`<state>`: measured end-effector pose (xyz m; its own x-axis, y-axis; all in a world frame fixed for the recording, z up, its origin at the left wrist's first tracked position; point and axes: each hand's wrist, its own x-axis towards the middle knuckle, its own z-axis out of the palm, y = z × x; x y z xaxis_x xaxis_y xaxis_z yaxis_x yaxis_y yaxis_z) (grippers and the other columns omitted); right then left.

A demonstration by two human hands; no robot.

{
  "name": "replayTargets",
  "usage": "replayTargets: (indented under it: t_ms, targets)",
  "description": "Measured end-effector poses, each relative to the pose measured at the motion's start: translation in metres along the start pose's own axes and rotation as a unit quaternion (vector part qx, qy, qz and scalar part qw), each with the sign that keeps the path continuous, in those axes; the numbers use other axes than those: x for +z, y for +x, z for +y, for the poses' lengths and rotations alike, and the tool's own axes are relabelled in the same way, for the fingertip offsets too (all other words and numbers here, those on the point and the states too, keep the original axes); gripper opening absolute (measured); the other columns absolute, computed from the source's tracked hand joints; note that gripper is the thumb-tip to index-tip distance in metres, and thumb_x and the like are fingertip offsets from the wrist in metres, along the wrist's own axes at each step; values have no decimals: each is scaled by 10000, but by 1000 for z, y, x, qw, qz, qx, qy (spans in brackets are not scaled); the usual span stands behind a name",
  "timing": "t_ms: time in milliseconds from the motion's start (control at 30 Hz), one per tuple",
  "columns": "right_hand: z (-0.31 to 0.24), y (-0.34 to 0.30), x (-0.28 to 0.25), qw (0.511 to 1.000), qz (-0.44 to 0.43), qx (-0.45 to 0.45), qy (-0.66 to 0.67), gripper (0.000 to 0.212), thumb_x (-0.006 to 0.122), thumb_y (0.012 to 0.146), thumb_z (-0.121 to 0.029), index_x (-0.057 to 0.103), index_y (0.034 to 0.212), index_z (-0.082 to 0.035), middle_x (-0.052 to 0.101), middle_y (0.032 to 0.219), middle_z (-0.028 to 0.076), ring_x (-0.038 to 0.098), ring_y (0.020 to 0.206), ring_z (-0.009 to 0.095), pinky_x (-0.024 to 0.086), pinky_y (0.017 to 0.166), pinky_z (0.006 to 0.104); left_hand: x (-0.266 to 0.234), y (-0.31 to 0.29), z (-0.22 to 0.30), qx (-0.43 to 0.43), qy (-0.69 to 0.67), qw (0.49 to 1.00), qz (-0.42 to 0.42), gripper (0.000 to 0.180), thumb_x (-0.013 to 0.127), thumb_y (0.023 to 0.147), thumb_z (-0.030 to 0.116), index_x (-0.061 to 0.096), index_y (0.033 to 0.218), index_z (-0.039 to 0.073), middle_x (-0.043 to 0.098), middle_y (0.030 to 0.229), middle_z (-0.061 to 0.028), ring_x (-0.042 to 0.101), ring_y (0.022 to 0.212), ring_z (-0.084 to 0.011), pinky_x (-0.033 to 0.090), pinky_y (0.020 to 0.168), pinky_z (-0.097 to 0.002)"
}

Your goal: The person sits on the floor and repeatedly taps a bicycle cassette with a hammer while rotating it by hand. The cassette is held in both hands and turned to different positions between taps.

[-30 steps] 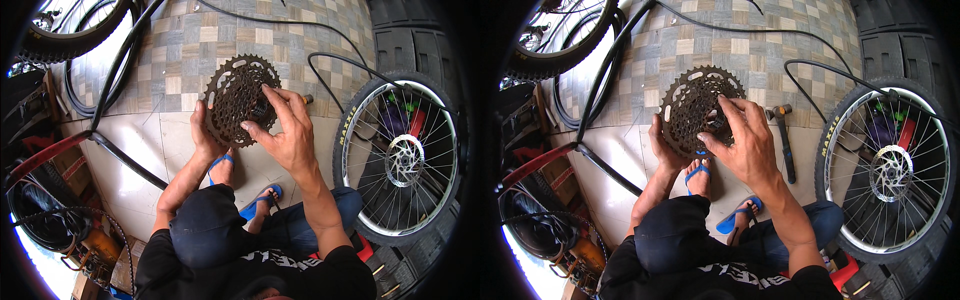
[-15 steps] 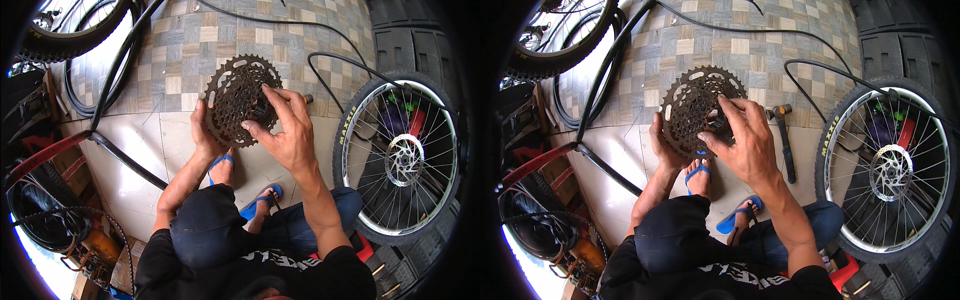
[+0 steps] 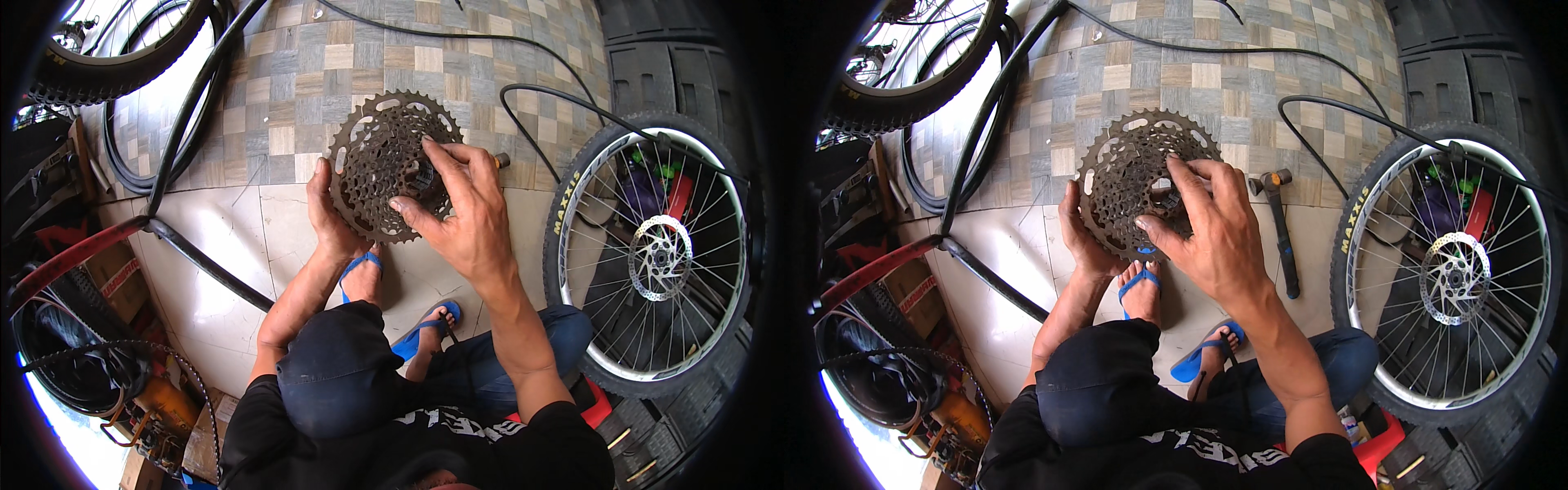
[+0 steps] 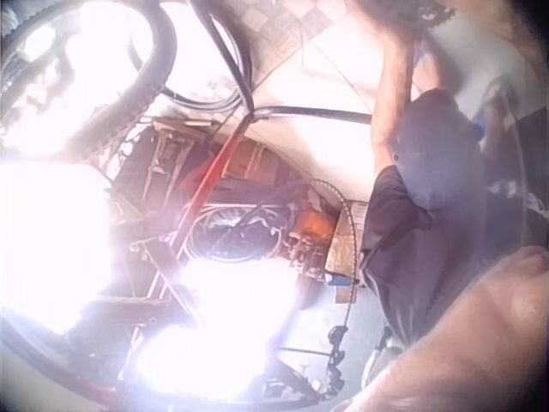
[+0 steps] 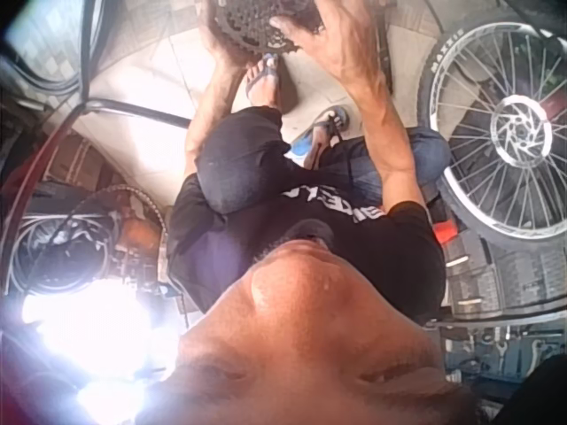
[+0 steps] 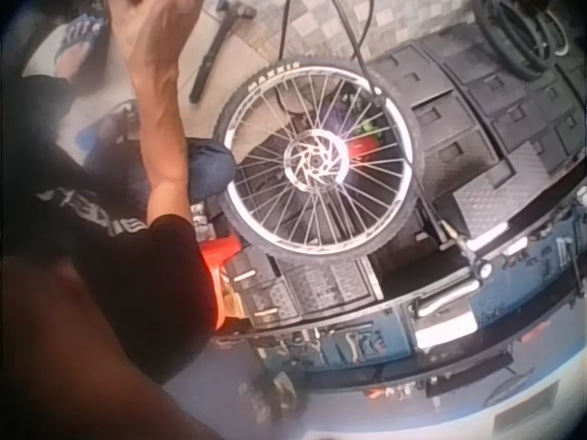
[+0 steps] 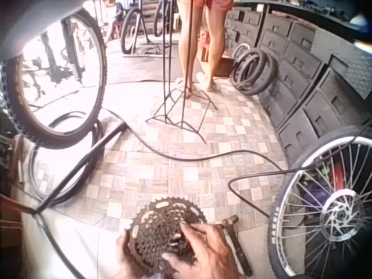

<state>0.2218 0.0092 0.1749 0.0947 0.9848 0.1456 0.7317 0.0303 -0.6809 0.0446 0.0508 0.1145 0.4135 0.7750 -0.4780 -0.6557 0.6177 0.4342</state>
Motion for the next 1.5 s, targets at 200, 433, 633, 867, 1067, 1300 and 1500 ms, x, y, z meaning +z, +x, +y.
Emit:
replayTargets:
  t_ms: [200, 433, 633, 867, 1067, 1300, 1500]
  targets:
    - [5, -3, 4, 1000, 2, 4, -5, 749, 876, 798, -369, 587, 1383, 0, 571, 1255, 186, 578, 1148, 368, 513, 953, 454, 7, -4, -6, 17, 58, 997, 41, 839, 414, 995, 673, 517, 1427, -39, 635, 1340, -235, 656, 1176, -340, 522, 1043, -456]
    - [-6, 1, 0, 999, -28, 6, -38, 938, 887, 766, -429, 476, 1503, -20, 493, 1412, 216, 521, 1268, 404, 458, 1075, 477, 7, -3, -11, 17, 56, 998, 1, 881, 337, 997, 679, 456, 1493, -39, 581, 1415, -260, 601, 1264, -399, 473, 1107, -514]
    - [-7, 6, 1, 998, -45, -3, -43, 896, 874, 777, -420, 493, 1504, -60, 489, 1424, 227, 501, 1284, 417, 454, 1078, 491, 10, -3, -8, 33, 101, 994, -7, 891, 321, 999, 681, 470, 1476, -57, 580, 1416, -260, 606, 1258, -393, 478, 1101, -511]
    - [-4, 7, 1, 998, -52, -7, -44, 838, 874, 778, -412, 534, 1486, -120, 501, 1410, 223, 505, 1279, 415, 466, 1065, 488, 12, -2, -7, 26, 99, 995, -8, 876, 335, 1003, 679, 456, 1495, -36, 575, 1424, -252, 611, 1257, -387, 484, 1095, -512]
    - [0, 3, 5, 998, -47, 22, -31, 861, 891, 751, -426, 544, 1470, -102, 535, 1385, 215, 543, 1250, 410, 486, 1035, 491, 7, -1, -14, 12, 83, 996, -31, 894, 326, 1007, 691, 419, 1525, -32, 540, 1469, -244, 569, 1314, -380, 442, 1142, -510]
    - [21, -1, 2, 934, -53, 126, 331, 920, 856, 805, -502, 475, 1478, -4, 572, 1394, 196, 582, 1273, 320, 489, 1046, 403, 7, 11, -17, 237, 536, 803, -111, 857, 649, 911, 553, 461, 1519, -22, 574, 1194, -207, 573, 1098, -346, 453, 1023, -464]
    - [47, -16, 18, 793, -20, 311, 524, 461, 658, 1015, -142, 492, 1411, 24, 672, 1225, 116, 646, 1054, 142, 545, 909, 302, 12, 8, -25, 313, 743, 580, -117, 1080, 900, 715, 441, 369, 1541, -9, 502, 1439, -226, 487, 1289, -433, 419, 1094, -527]
